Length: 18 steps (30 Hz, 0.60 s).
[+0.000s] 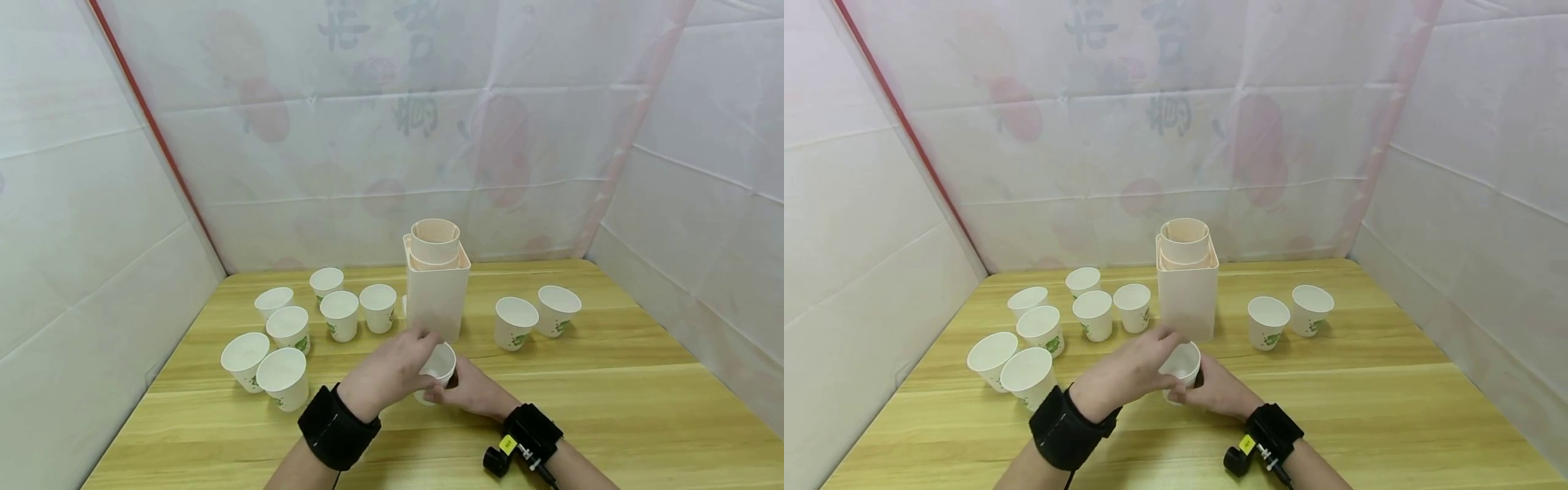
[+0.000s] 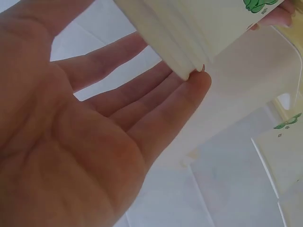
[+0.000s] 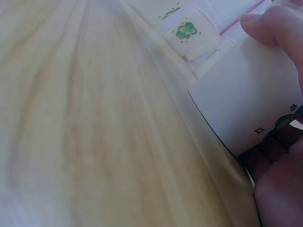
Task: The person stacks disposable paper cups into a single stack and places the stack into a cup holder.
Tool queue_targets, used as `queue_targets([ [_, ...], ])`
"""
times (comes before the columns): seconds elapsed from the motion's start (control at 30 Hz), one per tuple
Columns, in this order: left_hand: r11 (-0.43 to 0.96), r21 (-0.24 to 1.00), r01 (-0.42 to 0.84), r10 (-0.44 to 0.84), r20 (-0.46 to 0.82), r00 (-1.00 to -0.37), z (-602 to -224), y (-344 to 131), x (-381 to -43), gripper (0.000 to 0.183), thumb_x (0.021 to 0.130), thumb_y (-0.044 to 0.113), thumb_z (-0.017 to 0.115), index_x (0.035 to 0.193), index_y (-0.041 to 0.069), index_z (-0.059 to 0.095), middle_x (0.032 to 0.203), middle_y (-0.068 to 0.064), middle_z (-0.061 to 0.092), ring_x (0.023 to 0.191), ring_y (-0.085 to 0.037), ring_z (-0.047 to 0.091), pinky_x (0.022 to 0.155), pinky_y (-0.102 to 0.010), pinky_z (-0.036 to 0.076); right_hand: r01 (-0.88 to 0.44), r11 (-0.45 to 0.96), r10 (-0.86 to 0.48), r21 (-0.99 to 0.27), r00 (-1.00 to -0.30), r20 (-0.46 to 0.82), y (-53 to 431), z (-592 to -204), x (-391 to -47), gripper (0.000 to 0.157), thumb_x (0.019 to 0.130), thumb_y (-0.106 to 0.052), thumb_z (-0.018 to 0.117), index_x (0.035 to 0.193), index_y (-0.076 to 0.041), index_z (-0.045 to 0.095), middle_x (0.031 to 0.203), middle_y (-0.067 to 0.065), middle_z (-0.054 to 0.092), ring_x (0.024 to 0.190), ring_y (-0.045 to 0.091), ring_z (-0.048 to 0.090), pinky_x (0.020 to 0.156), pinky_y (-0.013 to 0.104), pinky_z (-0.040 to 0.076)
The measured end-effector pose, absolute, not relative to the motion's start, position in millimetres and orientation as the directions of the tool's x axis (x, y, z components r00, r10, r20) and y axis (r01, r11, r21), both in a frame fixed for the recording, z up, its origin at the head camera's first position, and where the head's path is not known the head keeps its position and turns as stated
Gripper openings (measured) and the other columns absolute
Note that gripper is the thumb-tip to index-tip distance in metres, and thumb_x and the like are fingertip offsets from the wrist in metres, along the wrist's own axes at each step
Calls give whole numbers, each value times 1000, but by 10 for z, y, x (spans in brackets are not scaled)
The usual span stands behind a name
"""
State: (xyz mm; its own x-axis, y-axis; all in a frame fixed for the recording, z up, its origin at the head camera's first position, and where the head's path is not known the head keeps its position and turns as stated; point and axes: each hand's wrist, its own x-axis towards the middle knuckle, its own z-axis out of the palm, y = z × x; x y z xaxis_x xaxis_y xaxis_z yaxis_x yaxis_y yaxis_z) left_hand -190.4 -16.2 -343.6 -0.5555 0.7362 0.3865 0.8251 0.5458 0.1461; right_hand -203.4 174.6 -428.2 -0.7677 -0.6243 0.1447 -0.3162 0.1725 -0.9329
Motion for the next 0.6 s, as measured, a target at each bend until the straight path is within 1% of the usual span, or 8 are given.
queue_targets([
  [0.27,562,154,813,732,366,-575,-3445,-153,-1895,49,73,25,77,110,5,53,95,-2,54,83,-8,49,70,-15,43,-296,188,-618,-937,-777,122,1747,-4273,-2032,47,84,-13,65,124,-8,40,115,16,51,99,27,52,80,38,47],
  [0.4,564,161,810,735,350,-581,-3448,-152,-1892,50,73,28,77,111,5,53,97,-2,55,83,-8,49,71,-15,43,-306,181,-617,-935,-775,134,1750,-4269,-2022,47,84,-12,64,125,-9,40,115,16,51,99,27,52,80,38,48],
  [0.6,570,179,802,730,338,-594,-3448,-158,-1888,50,73,27,77,112,5,53,99,-3,54,84,-8,49,72,-18,44,-323,177,-621,-930,-770,149,1738,-4239,-2004,47,84,-14,65,124,-10,40,114,16,52,97,26,53,80,37,48],
])
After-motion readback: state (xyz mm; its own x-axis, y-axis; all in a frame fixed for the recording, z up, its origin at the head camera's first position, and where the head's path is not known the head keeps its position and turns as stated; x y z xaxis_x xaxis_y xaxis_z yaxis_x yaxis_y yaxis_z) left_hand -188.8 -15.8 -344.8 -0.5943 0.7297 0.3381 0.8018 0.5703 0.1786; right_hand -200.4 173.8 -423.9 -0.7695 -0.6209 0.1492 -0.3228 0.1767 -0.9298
